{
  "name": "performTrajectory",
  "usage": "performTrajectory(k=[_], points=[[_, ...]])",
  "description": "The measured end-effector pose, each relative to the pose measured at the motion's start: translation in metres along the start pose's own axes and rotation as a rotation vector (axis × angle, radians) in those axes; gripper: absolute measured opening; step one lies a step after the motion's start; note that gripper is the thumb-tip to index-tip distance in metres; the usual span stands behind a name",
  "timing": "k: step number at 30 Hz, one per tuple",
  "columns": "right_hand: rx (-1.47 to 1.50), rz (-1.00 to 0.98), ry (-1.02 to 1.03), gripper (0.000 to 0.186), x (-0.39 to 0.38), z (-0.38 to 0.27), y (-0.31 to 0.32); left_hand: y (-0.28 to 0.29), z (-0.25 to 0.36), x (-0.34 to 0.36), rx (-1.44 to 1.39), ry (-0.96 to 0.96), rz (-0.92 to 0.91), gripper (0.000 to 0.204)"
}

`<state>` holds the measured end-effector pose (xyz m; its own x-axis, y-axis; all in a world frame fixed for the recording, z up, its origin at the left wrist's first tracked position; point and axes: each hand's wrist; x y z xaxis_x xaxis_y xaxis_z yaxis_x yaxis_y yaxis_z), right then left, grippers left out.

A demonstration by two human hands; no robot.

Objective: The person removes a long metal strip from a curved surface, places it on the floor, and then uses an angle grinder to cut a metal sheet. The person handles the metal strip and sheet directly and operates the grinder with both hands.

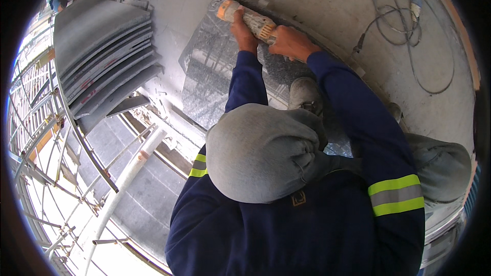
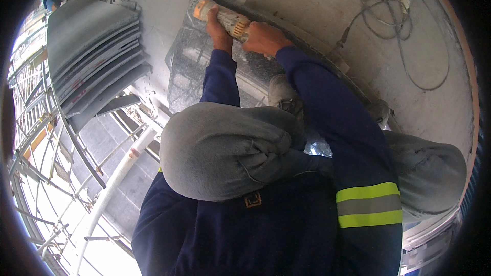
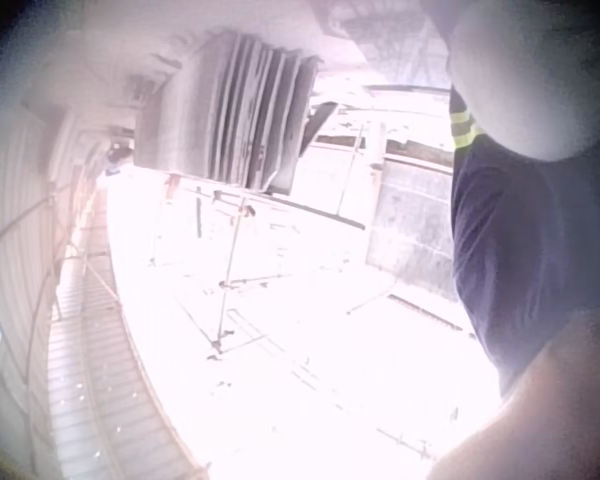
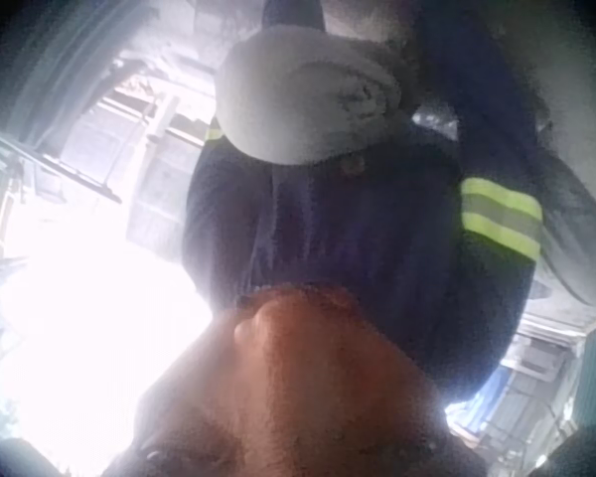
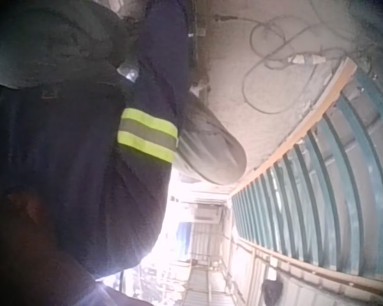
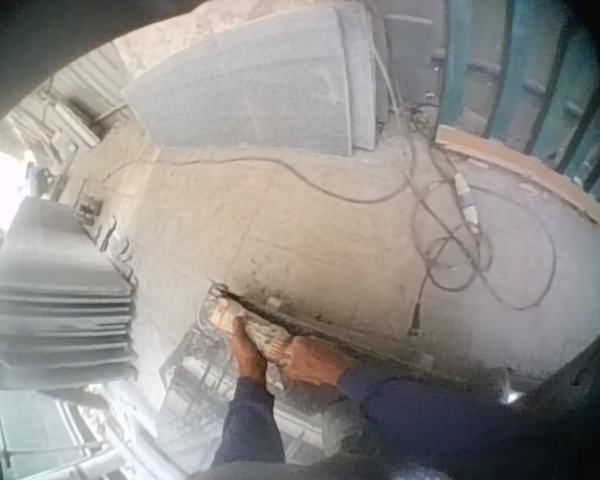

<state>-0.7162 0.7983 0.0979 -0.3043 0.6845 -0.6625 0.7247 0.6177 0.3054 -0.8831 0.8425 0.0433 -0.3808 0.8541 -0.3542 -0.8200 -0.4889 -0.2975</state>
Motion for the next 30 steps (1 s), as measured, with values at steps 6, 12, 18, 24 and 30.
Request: performTrajectory(k=[6,12,18,24,30], points=[[0.023,0.030,0.007,0.041,0.001,0.007,0.000,-0.004,-0.008,0.002,-0.029,-0.008,-0.006,0.034],[-0.043,0.008,0.009,0.041,-0.006,0.003,0.001,-0.003,-0.002,-0.007,-0.014,-0.038,0.023,0.037],[-0.037,0.009,0.000,0.042,-0.009,0.003,0.002,-0.008,0.002,-0.013,-0.007,-0.022,0.048,0.038],[-0.041,-0.010,-0.012,0.042,-0.003,0.002,0.000,-0.003,-0.001,-0.006,-0.016,-0.007,0.047,0.036],[0.007,0.008,-0.017,0.038,-0.003,-0.001,0.004,-0.008,0.000,-0.005,0.001,-0.026,0.049,0.037]])
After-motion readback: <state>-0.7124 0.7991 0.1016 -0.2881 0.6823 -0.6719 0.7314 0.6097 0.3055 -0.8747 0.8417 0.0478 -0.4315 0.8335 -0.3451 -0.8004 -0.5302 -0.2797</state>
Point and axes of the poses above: each hand's wrist, its own x-axis towards the middle knuckle, its own y-axis out of the back of the hand, z = x × y, and after that the axes turned 7 degrees about -y, right-handed
